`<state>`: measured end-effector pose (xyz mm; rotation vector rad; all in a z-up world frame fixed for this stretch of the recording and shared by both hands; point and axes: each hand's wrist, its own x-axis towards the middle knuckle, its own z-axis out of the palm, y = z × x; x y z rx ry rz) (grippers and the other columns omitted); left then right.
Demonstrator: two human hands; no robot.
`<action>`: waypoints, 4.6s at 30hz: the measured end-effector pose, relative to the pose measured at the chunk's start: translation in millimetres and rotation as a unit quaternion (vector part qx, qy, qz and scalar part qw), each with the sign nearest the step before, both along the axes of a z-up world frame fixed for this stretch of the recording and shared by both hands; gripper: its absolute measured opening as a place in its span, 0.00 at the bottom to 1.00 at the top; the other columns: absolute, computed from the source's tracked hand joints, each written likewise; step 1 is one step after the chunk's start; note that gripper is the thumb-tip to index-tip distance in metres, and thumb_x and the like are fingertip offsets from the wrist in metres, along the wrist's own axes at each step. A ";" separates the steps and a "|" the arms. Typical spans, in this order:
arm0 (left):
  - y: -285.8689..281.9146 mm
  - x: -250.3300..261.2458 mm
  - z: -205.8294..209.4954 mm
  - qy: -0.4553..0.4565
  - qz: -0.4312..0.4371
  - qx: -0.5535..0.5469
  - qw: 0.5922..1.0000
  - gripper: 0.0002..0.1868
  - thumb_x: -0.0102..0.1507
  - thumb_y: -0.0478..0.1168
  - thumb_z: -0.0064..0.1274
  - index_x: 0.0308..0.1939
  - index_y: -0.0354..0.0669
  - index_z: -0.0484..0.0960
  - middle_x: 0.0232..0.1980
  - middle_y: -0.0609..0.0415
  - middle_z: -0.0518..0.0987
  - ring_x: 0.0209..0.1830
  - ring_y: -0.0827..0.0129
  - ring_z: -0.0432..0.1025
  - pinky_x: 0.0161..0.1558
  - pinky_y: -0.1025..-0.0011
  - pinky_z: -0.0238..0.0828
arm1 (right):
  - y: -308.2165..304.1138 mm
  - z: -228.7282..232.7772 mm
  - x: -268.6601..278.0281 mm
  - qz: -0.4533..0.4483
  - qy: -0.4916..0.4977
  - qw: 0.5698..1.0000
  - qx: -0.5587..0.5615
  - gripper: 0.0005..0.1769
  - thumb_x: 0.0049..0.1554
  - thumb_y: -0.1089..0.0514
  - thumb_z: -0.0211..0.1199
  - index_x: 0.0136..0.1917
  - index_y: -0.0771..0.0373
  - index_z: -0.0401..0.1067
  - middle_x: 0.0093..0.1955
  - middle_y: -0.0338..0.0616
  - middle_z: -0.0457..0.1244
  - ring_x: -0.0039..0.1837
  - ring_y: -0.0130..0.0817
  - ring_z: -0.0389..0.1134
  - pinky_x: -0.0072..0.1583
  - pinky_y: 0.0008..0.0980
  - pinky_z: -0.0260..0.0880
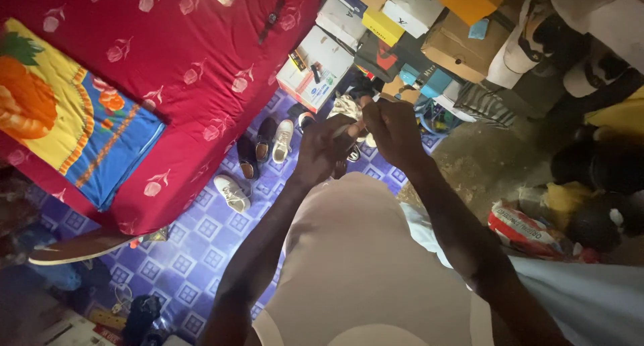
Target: Repairing a pair of sneakers by applying adhesive to the soles.
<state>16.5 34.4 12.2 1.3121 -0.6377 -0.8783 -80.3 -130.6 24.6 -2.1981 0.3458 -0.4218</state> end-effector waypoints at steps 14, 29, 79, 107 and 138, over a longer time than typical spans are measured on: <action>16.5 13.4 17.5 -0.255 -0.009 0.027 0.966 0.15 0.70 0.48 0.52 0.46 0.38 0.83 0.22 0.53 0.79 0.20 0.71 0.76 0.26 0.69 0.70 | 38.1 4.6 4.2 -0.125 0.102 0.984 0.075 0.27 0.68 0.48 0.57 0.33 0.67 0.73 0.27 0.46 0.62 0.28 0.33 0.62 0.34 0.34 0.60; 20.1 -12.3 1.4 -0.260 0.022 -0.012 0.965 0.12 0.69 0.44 0.56 0.50 0.39 0.84 0.28 0.47 0.80 0.24 0.66 0.76 0.28 0.67 0.71 | 64.7 6.6 -16.5 -0.171 0.002 0.985 -0.017 0.24 0.69 0.50 0.54 0.36 0.65 0.72 0.29 0.43 0.67 0.30 0.33 0.68 0.35 0.34 0.63; -116.1 -112.5 9.1 -0.133 0.162 -0.005 0.978 0.14 0.67 0.44 0.60 0.48 0.36 0.86 0.28 0.54 0.81 0.24 0.80 0.73 0.26 0.76 0.69 | -84.4 29.2 -81.8 -0.042 -0.113 0.991 0.059 0.27 0.73 0.53 0.51 0.34 0.67 0.68 0.27 0.43 0.59 0.30 0.29 0.59 0.36 0.33 0.57; -59.9 -61.0 69.3 -0.172 0.037 -0.113 0.978 0.10 0.69 0.39 0.58 0.50 0.35 0.84 0.29 0.58 0.78 0.26 0.80 0.68 0.28 0.77 0.66 | -39.0 70.4 -63.0 -0.075 -0.044 0.942 0.324 0.27 0.72 0.48 0.51 0.34 0.63 0.63 0.32 0.31 0.55 0.35 0.18 0.54 0.38 0.26 0.53; -54.1 -31.2 70.4 0.031 -0.018 -0.071 0.997 0.11 0.68 0.41 0.58 0.47 0.35 0.84 0.33 0.58 0.82 0.24 0.80 0.70 0.25 0.79 0.65 | -16.6 124.0 -36.4 -0.035 -0.061 0.997 -0.032 0.20 0.70 0.57 0.56 0.37 0.69 0.71 0.29 0.42 0.66 0.31 0.25 0.67 0.35 0.26 0.61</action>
